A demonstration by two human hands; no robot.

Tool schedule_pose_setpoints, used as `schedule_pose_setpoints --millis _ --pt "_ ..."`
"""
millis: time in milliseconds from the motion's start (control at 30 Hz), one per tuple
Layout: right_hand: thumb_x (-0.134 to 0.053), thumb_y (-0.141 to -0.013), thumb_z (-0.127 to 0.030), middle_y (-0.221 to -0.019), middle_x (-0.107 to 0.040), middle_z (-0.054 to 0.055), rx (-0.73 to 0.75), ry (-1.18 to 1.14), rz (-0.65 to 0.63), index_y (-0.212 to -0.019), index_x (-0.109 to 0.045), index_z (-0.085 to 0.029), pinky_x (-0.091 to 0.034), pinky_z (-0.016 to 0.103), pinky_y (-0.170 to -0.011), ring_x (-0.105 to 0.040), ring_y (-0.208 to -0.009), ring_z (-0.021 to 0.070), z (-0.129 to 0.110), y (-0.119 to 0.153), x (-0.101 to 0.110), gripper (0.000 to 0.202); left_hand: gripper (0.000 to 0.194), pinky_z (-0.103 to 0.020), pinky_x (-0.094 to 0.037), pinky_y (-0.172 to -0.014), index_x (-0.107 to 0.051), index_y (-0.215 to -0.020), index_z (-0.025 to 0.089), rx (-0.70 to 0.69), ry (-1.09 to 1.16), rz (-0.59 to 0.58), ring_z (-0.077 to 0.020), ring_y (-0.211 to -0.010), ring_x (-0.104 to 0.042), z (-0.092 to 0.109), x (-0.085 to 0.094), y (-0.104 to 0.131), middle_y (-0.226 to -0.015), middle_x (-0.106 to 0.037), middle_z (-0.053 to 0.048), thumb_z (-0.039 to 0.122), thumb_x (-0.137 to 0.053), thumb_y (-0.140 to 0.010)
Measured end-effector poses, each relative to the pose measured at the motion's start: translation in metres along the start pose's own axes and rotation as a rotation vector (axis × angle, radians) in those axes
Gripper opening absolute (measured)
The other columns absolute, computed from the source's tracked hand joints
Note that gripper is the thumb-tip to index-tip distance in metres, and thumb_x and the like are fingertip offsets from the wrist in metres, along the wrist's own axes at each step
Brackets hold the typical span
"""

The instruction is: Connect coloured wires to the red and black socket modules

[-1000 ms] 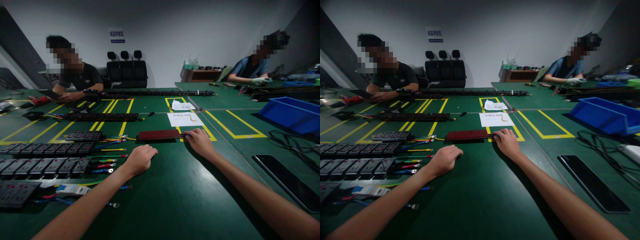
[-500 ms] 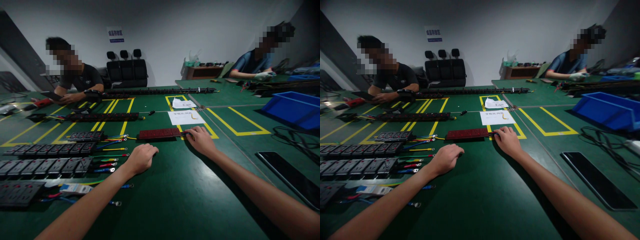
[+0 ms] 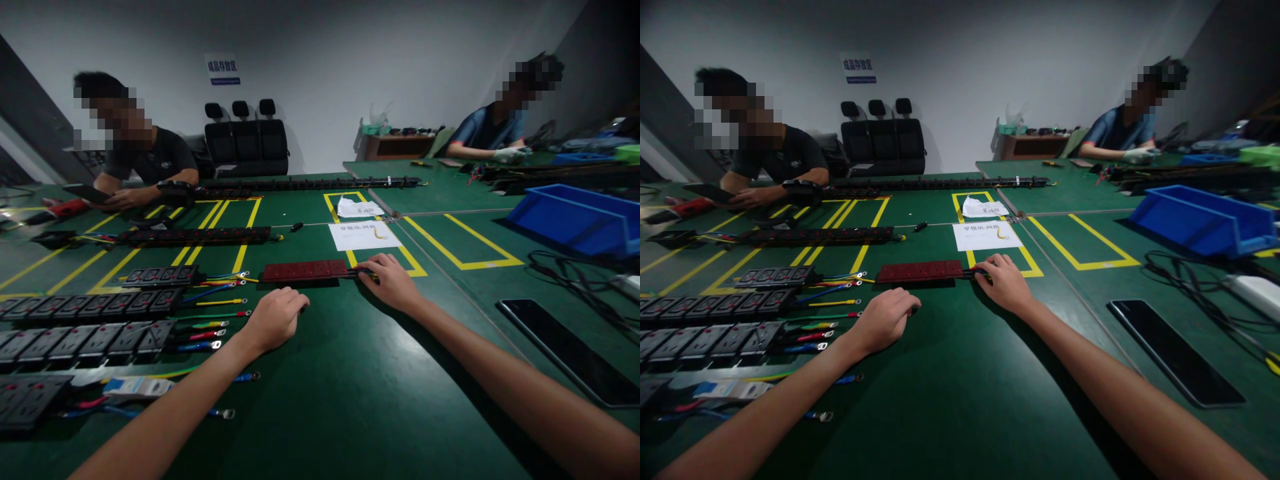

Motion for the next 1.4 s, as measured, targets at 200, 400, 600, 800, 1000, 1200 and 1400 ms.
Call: schedule_pose_setpoints --millis 200,400,600,800,1000,1200,1400 --pt "-0.055 -0.102 -0.036 -0.105 -0.065 0.013 0.028 -0.013 0.008 -0.116 -0.077 -0.022 -0.051 0.043 -0.088 -0.058 -0.101 0.0295 0.000 0.000 -0.001 0.029 0.029 -0.034 -0.051 -0.075 -0.070 -0.102 0.015 -0.010 0.021 -0.009 -0.0204 -0.084 -0.062 -0.001 -0.001 -0.001 -0.092 -0.070 -0.007 0.000 -0.047 -0.090" --pt "-0.055 -0.101 -0.035 -0.105 -0.065 0.012 0.029 -0.009 0.016 -0.115 -0.076 -0.023 -0.051 0.043 -0.087 -0.059 -0.100 0.0295 -0.001 0.000 0.000 0.028 0.030 -0.033 -0.052 -0.076 -0.070 -0.103 0.015 0.010 0.044 -0.034 -0.0201 -0.086 -0.062 -0.001 0.000 -0.001 -0.093 -0.069 -0.006 0.000 -0.047 -0.091" --pt "-0.053 -0.102 -0.036 -0.103 -0.065 0.012 0.038 0.000 0.021 -0.114 -0.076 -0.023 -0.050 0.042 -0.086 -0.058 -0.098 0.0288 -0.001 0.000 -0.001 0.029 0.030 -0.034 -0.052 -0.076 -0.070 -0.104 0.014 0.014 0.060 -0.043 -0.0202 -0.088 -0.062 -0.001 0.001 -0.001 -0.095 -0.070 -0.007 0.000 -0.047 -0.091" --pt "-0.054 -0.100 -0.041 -0.105 -0.065 0.014 -0.022 0.077 0.050 -0.118 -0.074 -0.022 -0.051 0.044 -0.082 -0.060 -0.097 0.0304 -0.006 -0.002 0.004 0.034 0.030 -0.034 -0.052 -0.076 -0.070 -0.104 0.014 0.017 0.052 -0.042 -0.0203 -0.087 -0.062 -0.001 0.000 -0.001 -0.094 -0.070 -0.007 0.000 -0.047 -0.091" --pt "-0.054 -0.101 -0.048 -0.148 -0.056 0.019 0.035 0.048 0.120 -0.156 -0.049 -0.021 -0.048 0.054 -0.105 -0.051 -0.136 0.0370 -0.030 -0.008 0.010 0.061 0.030 -0.037 -0.052 -0.079 -0.071 -0.108 0.015 -0.002 -0.018 0.025 -0.0222 -0.089 -0.063 0.001 0.000 -0.001 -0.097 -0.070 -0.008 0.003 -0.048 -0.092" --pt "-0.052 -0.105 -0.038 -0.155 -0.056 0.012 0.181 -0.107 -0.096 -0.150 -0.054 -0.029 -0.047 0.057 -0.109 -0.056 -0.138 0.0313 -0.039 -0.007 -0.003 0.046 0.030 -0.047 -0.054 -0.091 -0.072 -0.116 0.016 0.098 -0.129 0.209 -0.0289 -0.107 -0.063 0.003 0.003 -0.001 -0.113 -0.068 -0.013 0.010 -0.054 -0.092" --pt "-0.061 -0.101 -0.031 -0.145 -0.062 0.013 0.156 -0.241 -0.051 -0.127 -0.069 -0.025 -0.057 0.051 -0.100 -0.068 -0.120 0.0290 -0.037 -0.006 -0.004 0.027 0.042 -0.058 -0.051 -0.106 -0.063 -0.136 0.015 0.229 -0.184 0.290 -0.0364 -0.130 -0.056 -0.001 0.000 0.000 -0.140 -0.060 -0.019 0.028 -0.061 -0.096"
Point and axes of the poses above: each hand's wrist, its own y-axis away from the middle knuckle, its own x-axis out of the back of the hand, z = x × y, the point moved 1 cm from there along -y, towards the middle knuckle
